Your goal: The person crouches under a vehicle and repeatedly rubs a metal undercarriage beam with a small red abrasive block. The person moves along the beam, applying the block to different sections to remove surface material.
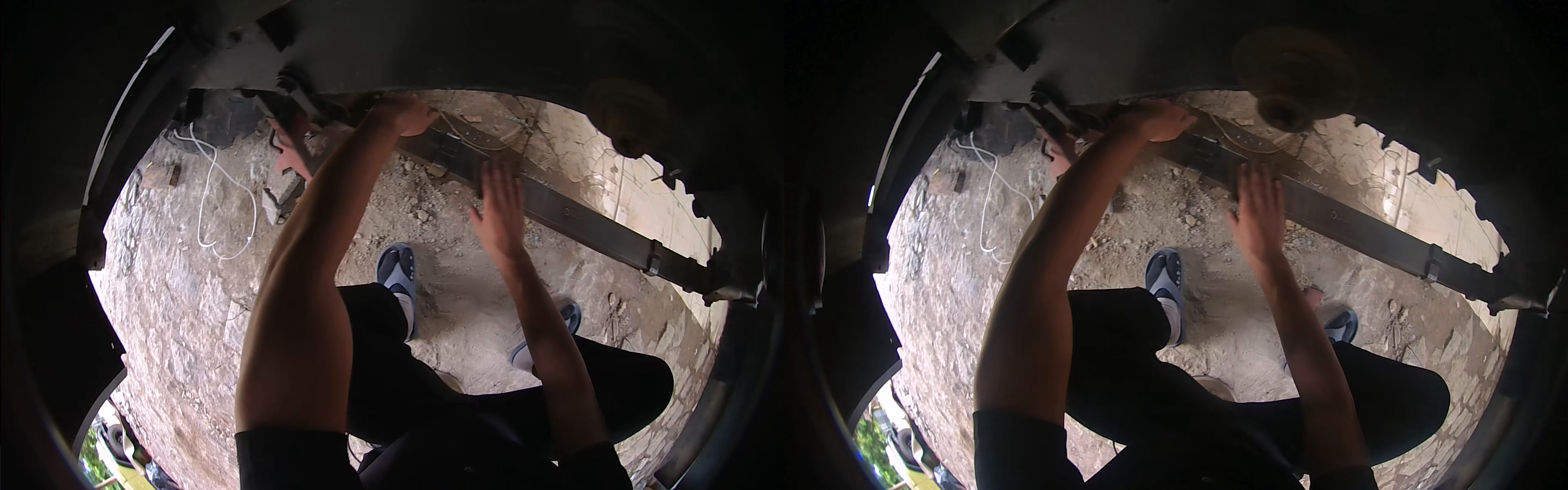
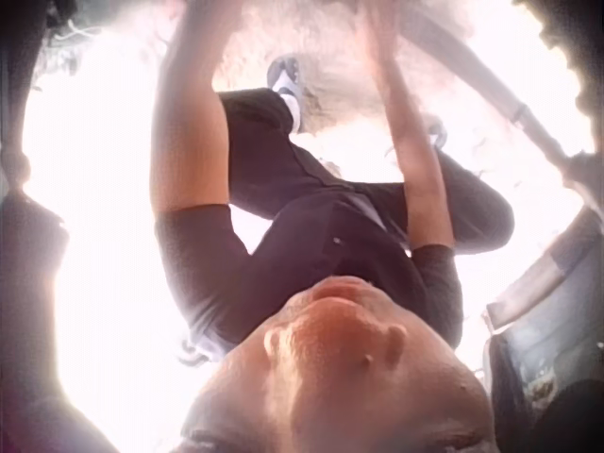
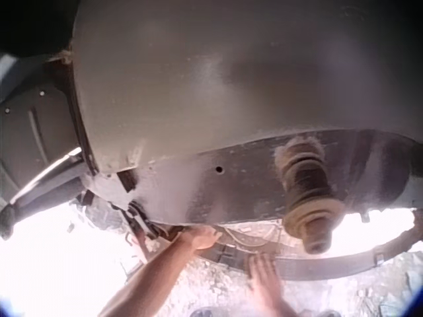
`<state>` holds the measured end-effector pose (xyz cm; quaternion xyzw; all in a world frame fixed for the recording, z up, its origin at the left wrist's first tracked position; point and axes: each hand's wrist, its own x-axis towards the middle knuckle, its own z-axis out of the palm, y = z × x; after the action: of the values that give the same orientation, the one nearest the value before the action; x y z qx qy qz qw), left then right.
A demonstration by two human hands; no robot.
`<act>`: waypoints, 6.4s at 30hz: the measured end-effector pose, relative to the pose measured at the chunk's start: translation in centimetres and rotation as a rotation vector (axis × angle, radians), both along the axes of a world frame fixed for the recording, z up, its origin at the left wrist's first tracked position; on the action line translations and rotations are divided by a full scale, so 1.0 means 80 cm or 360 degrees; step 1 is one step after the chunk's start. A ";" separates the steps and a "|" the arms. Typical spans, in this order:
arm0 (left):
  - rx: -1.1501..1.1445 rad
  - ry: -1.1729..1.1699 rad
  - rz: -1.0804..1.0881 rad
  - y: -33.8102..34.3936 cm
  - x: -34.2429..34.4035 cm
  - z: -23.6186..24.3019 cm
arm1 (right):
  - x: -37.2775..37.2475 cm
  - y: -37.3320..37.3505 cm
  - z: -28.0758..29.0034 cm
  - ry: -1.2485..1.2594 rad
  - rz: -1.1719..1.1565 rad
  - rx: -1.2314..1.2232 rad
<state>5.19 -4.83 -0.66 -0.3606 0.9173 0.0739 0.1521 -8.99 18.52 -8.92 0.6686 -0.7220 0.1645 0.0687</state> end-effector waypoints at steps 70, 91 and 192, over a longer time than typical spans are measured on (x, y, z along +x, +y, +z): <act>-0.0020 -0.0076 0.0110 -0.018 -0.001 0.003 | -0.089 0.029 0.000 -0.0020 -0.0358 0.0118; -0.0055 -0.0069 0.0107 -0.015 -0.002 0.003 | 0.017 -0.029 0.013 -0.0048 -0.0167 0.0168; -0.0581 0.0569 -0.0078 -0.035 0.014 -0.030 | -0.029 -0.004 0.003 -0.0172 0.0297 -0.0071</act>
<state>6.30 -7.62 -3.04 -0.3409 0.9362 -0.0340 -0.0782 -11.30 18.22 -8.65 0.7214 -0.6553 0.2221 0.0288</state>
